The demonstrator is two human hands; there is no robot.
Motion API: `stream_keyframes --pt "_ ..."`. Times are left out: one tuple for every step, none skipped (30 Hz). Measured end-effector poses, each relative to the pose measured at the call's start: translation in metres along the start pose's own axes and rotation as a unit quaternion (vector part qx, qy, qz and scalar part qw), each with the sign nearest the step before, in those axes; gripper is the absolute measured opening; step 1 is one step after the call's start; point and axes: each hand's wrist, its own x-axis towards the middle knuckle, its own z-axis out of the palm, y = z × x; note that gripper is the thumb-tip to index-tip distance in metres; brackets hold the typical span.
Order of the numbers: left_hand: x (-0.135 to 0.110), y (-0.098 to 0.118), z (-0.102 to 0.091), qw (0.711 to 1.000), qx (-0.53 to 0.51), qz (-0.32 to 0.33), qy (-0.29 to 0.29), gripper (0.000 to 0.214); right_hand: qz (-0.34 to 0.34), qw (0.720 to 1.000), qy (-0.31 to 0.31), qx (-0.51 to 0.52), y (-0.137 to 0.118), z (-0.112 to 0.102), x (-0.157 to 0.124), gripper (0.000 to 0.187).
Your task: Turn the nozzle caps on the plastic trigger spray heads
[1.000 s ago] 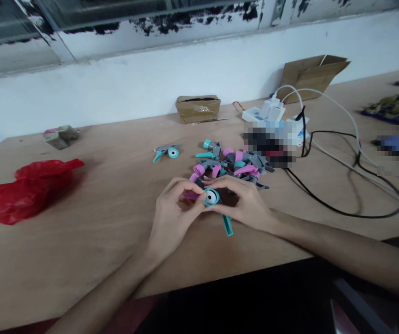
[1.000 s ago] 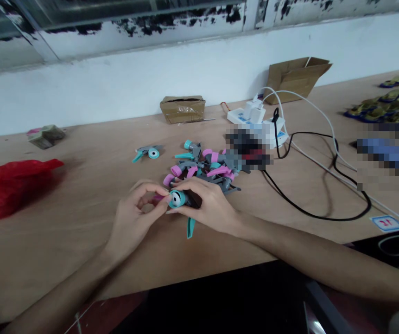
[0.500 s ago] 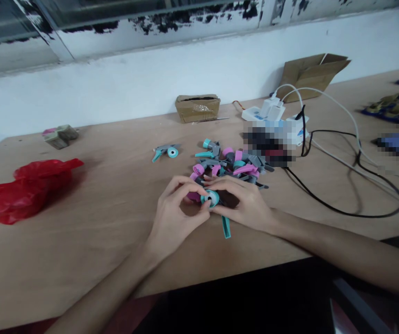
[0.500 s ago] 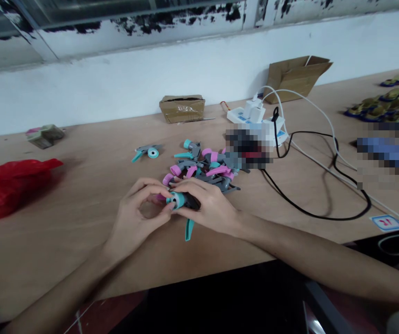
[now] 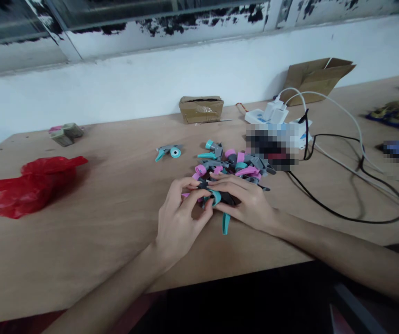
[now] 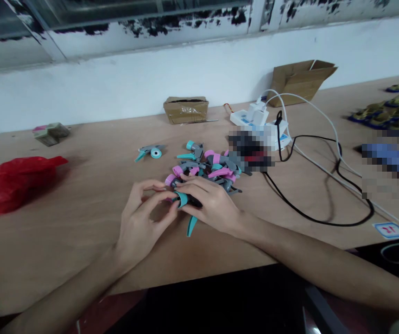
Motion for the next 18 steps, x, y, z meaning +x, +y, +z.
stream_keyframes --pt "-0.001 0.0 0.001 1.0 0.003 0.005 0.008 0.012 0.0 1.0 0.003 -0.003 0.0 0.0 0.001 0.025" --pt "-0.001 -0.001 0.001 1.0 0.0 0.011 0.011 0.013 0.0 1.0 0.007 -0.007 -0.001 -0.001 0.001 0.025" --pt "-0.001 -0.001 0.002 1.0 -0.008 0.015 0.011 0.013 -0.002 1.0 0.009 -0.011 -0.001 -0.001 0.002 0.025" --pt "-0.001 -0.002 0.002 1.0 -0.02 0.017 0.008 0.013 -0.006 1.0 0.012 -0.015 -0.001 -0.001 0.003 0.024" --pt "0.0 -0.002 0.002 0.999 -0.034 0.018 0.001 0.012 -0.009 1.0 0.012 -0.019 -0.001 -0.001 0.004 0.024" --pt "0.001 -0.003 0.002 0.999 -0.049 0.015 -0.011 0.011 -0.01 1.0 0.008 -0.024 -0.001 -0.002 0.005 0.024" --pt "0.001 -0.004 0.002 0.998 -0.063 0.009 -0.026 0.011 -0.009 1.0 0.003 -0.029 -0.001 -0.002 0.006 0.025" --pt "0.002 -0.005 0.001 0.996 -0.075 0.002 -0.042 0.011 -0.007 0.999 -0.004 -0.035 -0.001 -0.003 0.007 0.025" --pt "0.004 -0.006 0.0 0.995 -0.087 -0.005 -0.056 0.011 -0.004 0.999 -0.012 -0.042 -0.001 -0.005 0.009 0.026" --pt "0.006 -0.008 -0.002 0.993 -0.097 -0.01 -0.068 0.013 -0.002 0.998 -0.02 -0.053 -0.001 -0.008 0.012 0.026" --pt "0.008 -0.01 -0.004 0.992 -0.105 -0.015 -0.075 0.015 -0.001 0.997 -0.03 -0.068 0.001 -0.012 0.016 0.026" --pt "0.011 -0.014 -0.007 0.991 -0.109 -0.019 -0.078 0.016 -0.001 0.996 -0.039 -0.086 0.002 -0.017 0.02 0.026" --pt "0.016 -0.02 -0.009 0.991 -0.106 -0.025 -0.078 0.017 -0.003 0.993 -0.049 -0.107 0.005 -0.023 0.025 0.026" --pt "0.022 -0.027 -0.012 0.992 -0.095 -0.037 -0.077 0.017 -0.001 0.989 -0.062 -0.131 0.008 -0.03 0.031 0.027" --pt "0.029 -0.036 -0.015 0.993 -0.071 -0.054 -0.078 0.017 -0.004 0.985 -0.073 -0.154 0.013 -0.037 0.037 0.028" --pt "0.036 -0.047 -0.017 0.993 -0.035 -0.082 -0.075 0.018 -0.011 0.981 -0.089 -0.174 0.019 -0.044 0.043 0.028" --pt "0.044 -0.058 -0.018 0.99 0.012 -0.12 -0.073 0.02 -0.019 0.975 -0.106 -0.193 0.025 -0.049 0.05 0.028" --pt "0.052 -0.071 -0.018 0.982 0.069 -0.163 -0.066 0.023 -0.025 0.969 -0.126 -0.213 0.033 -0.053 0.056 0.027"
